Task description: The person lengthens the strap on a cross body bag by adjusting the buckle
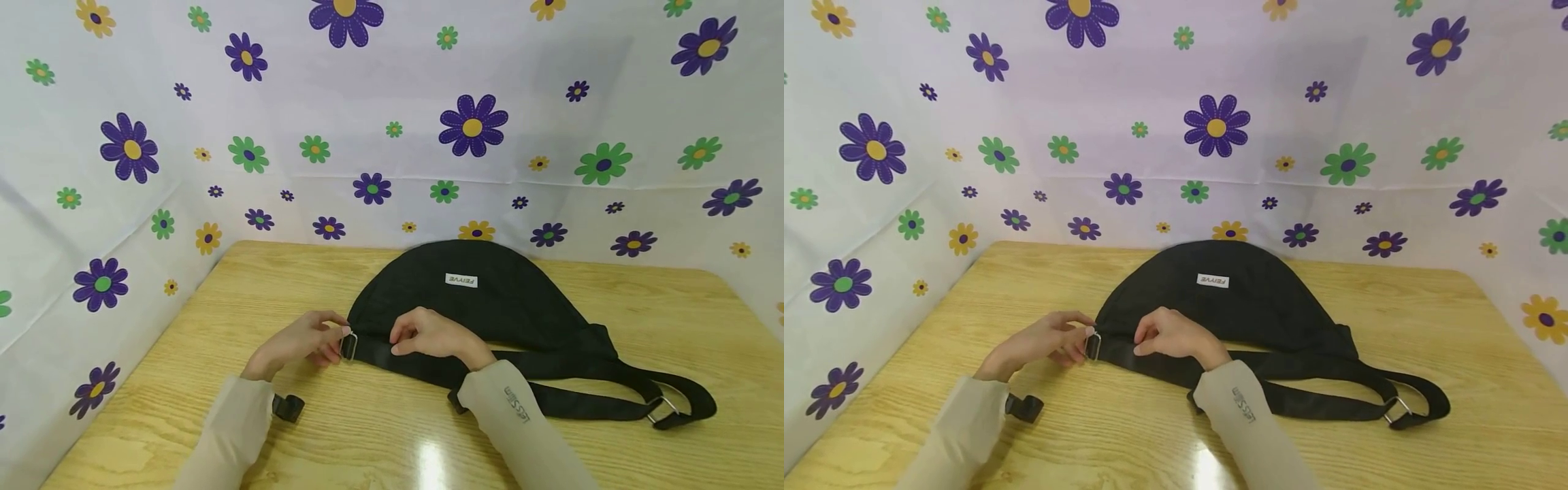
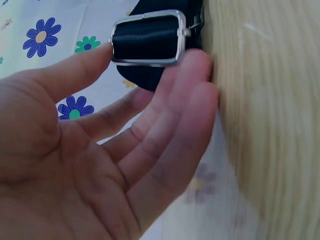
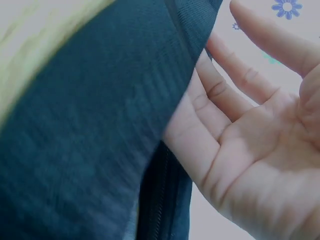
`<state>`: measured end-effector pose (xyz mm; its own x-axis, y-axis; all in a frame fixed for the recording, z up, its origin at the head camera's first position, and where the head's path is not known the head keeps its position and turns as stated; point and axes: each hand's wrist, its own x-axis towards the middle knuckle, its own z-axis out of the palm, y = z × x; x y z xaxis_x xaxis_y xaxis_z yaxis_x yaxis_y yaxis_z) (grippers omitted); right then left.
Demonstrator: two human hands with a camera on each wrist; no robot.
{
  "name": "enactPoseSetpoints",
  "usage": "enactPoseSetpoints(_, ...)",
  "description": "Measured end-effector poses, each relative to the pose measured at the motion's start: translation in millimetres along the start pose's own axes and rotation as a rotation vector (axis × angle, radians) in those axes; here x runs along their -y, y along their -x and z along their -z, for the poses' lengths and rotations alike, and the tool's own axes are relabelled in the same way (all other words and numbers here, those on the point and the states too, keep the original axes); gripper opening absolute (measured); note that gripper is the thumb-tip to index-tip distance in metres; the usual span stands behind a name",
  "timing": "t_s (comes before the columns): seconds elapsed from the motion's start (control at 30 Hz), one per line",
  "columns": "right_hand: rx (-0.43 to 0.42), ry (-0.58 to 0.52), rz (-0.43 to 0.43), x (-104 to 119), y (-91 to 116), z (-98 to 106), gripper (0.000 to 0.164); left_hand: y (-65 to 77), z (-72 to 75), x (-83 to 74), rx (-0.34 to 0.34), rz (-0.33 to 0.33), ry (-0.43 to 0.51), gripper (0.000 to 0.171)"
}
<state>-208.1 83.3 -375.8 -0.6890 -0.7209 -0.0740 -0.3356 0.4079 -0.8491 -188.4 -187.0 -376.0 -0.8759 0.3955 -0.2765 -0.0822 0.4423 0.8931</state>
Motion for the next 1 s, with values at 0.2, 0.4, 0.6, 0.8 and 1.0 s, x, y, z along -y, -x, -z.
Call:
enactPoseSetpoints(0.2,-0.002,-0.089,-0.028,-3,-4,-2,0.008,-3.6,-2.6,-0.2,-0.055,-0.017,0.071,0.031)
enactPoseSetpoints(0.4,-0.028,-0.155,-0.088,-6,-4,-3,0.008,-6.1,-3.6,-0.5,-0.067,-0.037,0.092,0.024)
enactPoseSetpoints(0.6,-0.063,-0.180,-0.093,-10,-8,-5,0.011,-7.8,-2.2,0.2,-0.072,-0.112,0.089,0.029)
enactPoseSetpoints(0.8,-0.110,-0.273,-0.121,-12,-10,-5,0.016,-6.3,5.2,4.9,-0.033,-0.211,0.076,0.033)
enactPoseSetpoints(1.0,-0.128,-0.350,-0.134,-15,-8,-3,0.020,-6.4,5.7,4.6,0.035,-0.283,0.054,0.055)
